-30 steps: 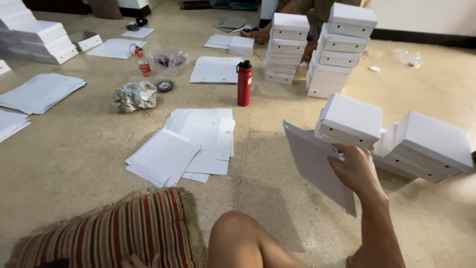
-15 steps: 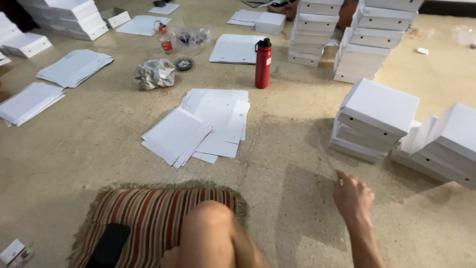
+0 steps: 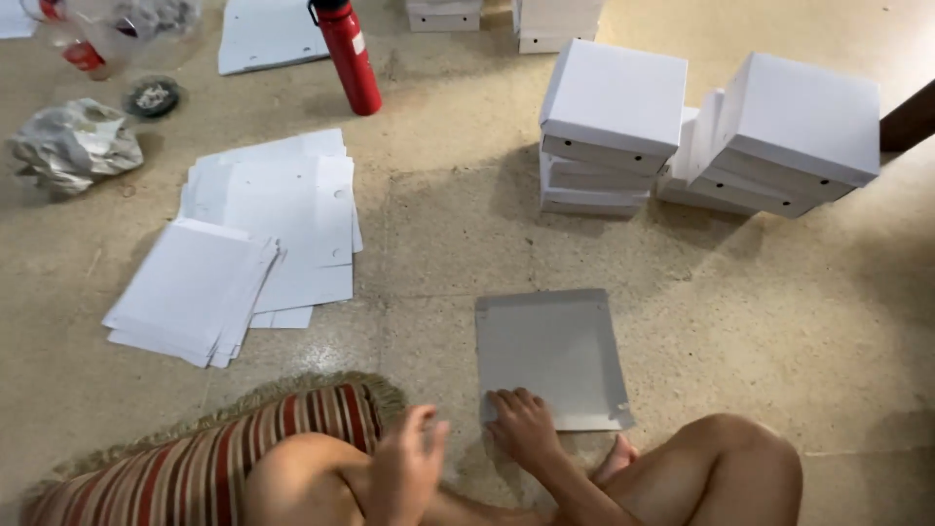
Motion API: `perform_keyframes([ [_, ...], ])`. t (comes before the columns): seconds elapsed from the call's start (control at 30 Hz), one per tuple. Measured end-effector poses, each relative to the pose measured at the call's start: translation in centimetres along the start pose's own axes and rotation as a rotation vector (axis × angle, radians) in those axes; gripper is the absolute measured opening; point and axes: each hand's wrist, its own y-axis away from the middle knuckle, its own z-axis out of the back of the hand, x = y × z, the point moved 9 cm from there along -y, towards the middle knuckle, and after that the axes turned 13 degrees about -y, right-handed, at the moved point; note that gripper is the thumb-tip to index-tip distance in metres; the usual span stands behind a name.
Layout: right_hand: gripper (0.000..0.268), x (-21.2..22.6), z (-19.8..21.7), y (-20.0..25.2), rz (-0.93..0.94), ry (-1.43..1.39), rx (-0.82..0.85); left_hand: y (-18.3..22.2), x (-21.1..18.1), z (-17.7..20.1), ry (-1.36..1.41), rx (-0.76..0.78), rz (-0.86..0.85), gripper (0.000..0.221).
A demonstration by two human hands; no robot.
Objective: Assembling cardboard boxes by folding flat sheets and interlocking tabs while sitting on the floor.
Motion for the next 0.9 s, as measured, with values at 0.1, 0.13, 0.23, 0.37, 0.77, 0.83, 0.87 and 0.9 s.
perform_keyframes([
  [0.1, 0.043, 2.0, 2.5, -0.6, 0.184, -0.132, -0.112, 1.1, -5.0, -9.3, -0.027, 0.623, -0.28, 0.035],
  [0.13, 0.054, 1.8, 2.6, -0.9, 0.174, -0.212, -0.049, 1.4, -4.7, -11.9, -0.11, 0.662, -0.357, 0.049],
  [0.23, 0.061, 1.3, 4.7, 0.5, 0.136, -0.332, -0.098, 2.0, -4.1, -13.7, -0.159, 0.652, -0.447, 0.065],
  [0.37, 0.044, -3.4, 8.6, 4.0, -0.164, -0.403, -0.504, 2.0, -4.4, -12.4, -0.095, 0.659, -0.382, 0.067],
  [0.77, 0.024, -9.2, 6.5, 11.1, -0.792, -1.218, -0.677, 3.6, -4.8, -11.7, -0.242, 0.478, -0.513, 0.016],
  [0.83, 0.027, -8.6, 1.4, 11.5, -0.973, -1.47, -0.366, 3.9, -5.6, -10.3, -0.216, 0.458, -0.535, 0.016],
  [0.87, 0.037, -6.8, -2.3, 12.2, -1.133, -1.698, -0.005, 4.1, -6.1, -9.7, -0.193, 0.443, -0.544, 0.016],
  [0.9, 0.037, -4.7, -1.3, 12.3, -1.139, -1.701, -0.021, 4.6, -6.3, -9.7, -0.19, 0.451, -0.556, 0.016],
])
